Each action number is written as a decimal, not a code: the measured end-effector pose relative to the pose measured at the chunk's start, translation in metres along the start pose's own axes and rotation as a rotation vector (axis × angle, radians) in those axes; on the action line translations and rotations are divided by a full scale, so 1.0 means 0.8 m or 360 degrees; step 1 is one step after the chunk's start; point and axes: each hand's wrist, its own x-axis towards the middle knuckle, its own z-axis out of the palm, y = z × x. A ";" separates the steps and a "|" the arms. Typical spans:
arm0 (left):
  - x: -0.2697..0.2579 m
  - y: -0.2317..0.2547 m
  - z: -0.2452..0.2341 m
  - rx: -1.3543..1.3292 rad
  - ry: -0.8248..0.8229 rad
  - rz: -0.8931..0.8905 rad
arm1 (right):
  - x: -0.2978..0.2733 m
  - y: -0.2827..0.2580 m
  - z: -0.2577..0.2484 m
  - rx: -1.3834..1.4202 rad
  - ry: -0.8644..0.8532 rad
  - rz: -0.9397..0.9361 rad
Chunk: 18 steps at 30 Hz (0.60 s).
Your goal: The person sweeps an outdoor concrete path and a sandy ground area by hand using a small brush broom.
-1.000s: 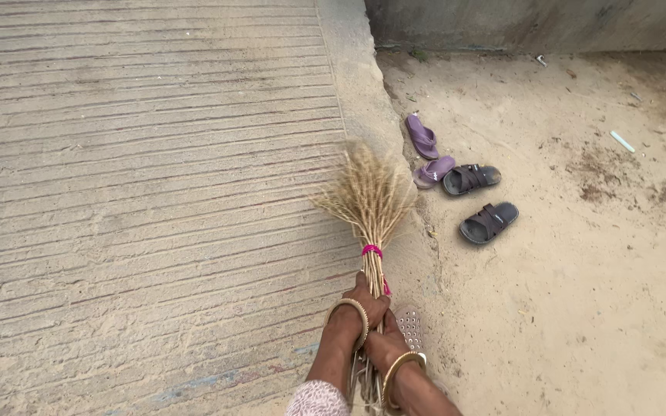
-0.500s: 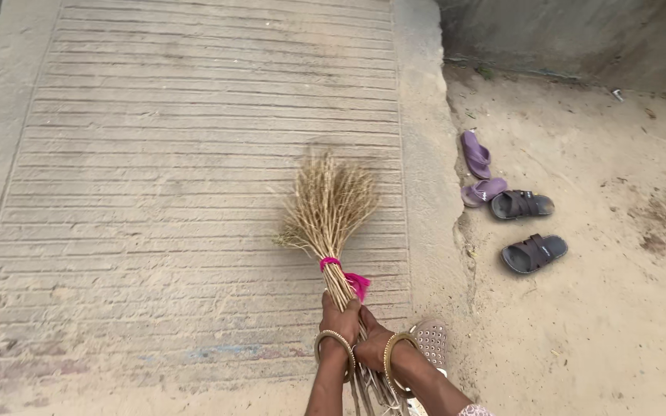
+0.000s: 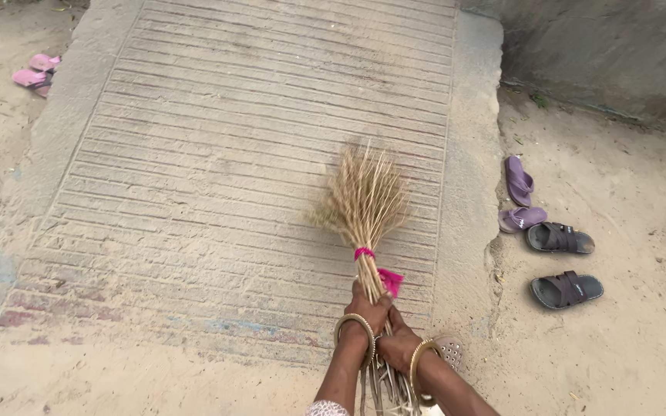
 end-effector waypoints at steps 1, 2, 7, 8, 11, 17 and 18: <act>0.012 -0.018 0.004 -0.0011 0.0008 -0.0006 | -0.003 -0.005 0.004 -0.0012 -0.0008 0.0000; 0.022 -0.037 0.004 -0.0334 0.0132 -0.0062 | -0.006 -0.014 0.011 -0.0387 -0.0089 0.0014; 0.032 -0.095 -0.045 -0.1001 0.0587 -0.0120 | -0.007 -0.063 0.077 -0.1087 -0.0373 -0.0147; 0.026 -0.094 -0.058 -0.0988 0.0794 -0.0017 | -0.010 -0.073 0.087 -0.1230 -0.0368 -0.0179; -0.013 -0.064 -0.092 -0.0830 0.0827 -0.0159 | -0.030 -0.095 0.086 -0.1230 -0.0377 -0.0237; -0.052 0.011 -0.071 -0.0750 0.0468 -0.0076 | -0.036 -0.075 0.036 -0.0890 -0.0091 -0.0417; -0.041 0.002 -0.067 -0.0754 0.0469 -0.0080 | -0.029 -0.066 0.034 -0.0852 -0.0006 -0.0502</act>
